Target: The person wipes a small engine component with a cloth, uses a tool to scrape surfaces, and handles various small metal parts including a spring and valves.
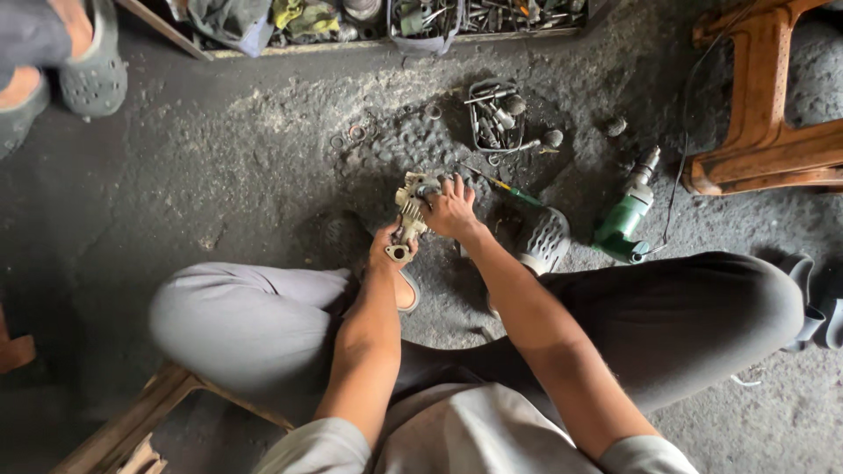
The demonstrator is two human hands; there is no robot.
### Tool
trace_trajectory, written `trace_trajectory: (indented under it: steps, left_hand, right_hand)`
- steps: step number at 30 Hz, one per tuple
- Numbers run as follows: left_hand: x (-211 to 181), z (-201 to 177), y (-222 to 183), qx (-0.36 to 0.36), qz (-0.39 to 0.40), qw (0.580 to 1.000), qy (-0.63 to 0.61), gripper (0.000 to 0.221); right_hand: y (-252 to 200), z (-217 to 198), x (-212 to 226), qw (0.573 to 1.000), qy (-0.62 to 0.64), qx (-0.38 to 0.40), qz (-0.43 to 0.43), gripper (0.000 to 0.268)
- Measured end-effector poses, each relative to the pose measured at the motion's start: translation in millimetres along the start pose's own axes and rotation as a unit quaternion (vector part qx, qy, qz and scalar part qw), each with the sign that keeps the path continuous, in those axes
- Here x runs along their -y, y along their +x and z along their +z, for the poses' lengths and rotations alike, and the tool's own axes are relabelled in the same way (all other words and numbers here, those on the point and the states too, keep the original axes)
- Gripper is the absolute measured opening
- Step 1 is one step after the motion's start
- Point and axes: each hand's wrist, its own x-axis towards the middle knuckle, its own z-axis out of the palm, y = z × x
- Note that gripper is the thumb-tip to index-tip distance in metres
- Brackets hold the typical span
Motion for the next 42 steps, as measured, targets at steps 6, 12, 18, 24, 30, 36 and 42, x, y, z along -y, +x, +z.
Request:
trace_trajectory:
  steps: [6,12,18,24,30,36,42]
  left_hand:
    - [-2.7,2.9,0.4,0.003,0.027,1.000,-0.009,0.032]
    - [-7.3,4.4,-7.7,-0.009,0.021,1.000,0.003,0.033]
    - [-3.9,6.8,-15.3,-0.026,0.047,0.998,0.017,0.031]
    - [-2.3,17.3,-22.6,-0.027,0.050,0.998,0.029,0.038]
    - [-14.7,16.2,-20.9,-0.052,0.004,0.998,0.040,0.047]
    - [-17.2,10.6,-20.7,-0.069,-0.006,0.997,0.035,0.047]
    - [-19.0,5.8,-18.8,-0.087,-0.007,0.995,0.046,0.047]
  right_hand:
    - [13.0,10.5,-7.4,0.989,0.066,-0.127,-0.032,0.035]
    - [24.5,17.2,1.2,0.989,0.083,-0.126,0.003,0.033]
    - [53.3,12.6,-2.0,0.996,0.074,-0.024,0.043,0.044]
    - [82.3,25.3,-19.5,0.998,0.045,-0.051,-0.017,0.062]
    - [74.4,14.2,-20.0,0.974,0.177,-0.082,0.117,0.076]
    - [90.0,2.4,-21.8,0.977,0.157,0.120,0.083,0.058]
    - [81.8,-1.2,-9.6,0.996,0.046,0.068,0.039,0.057]
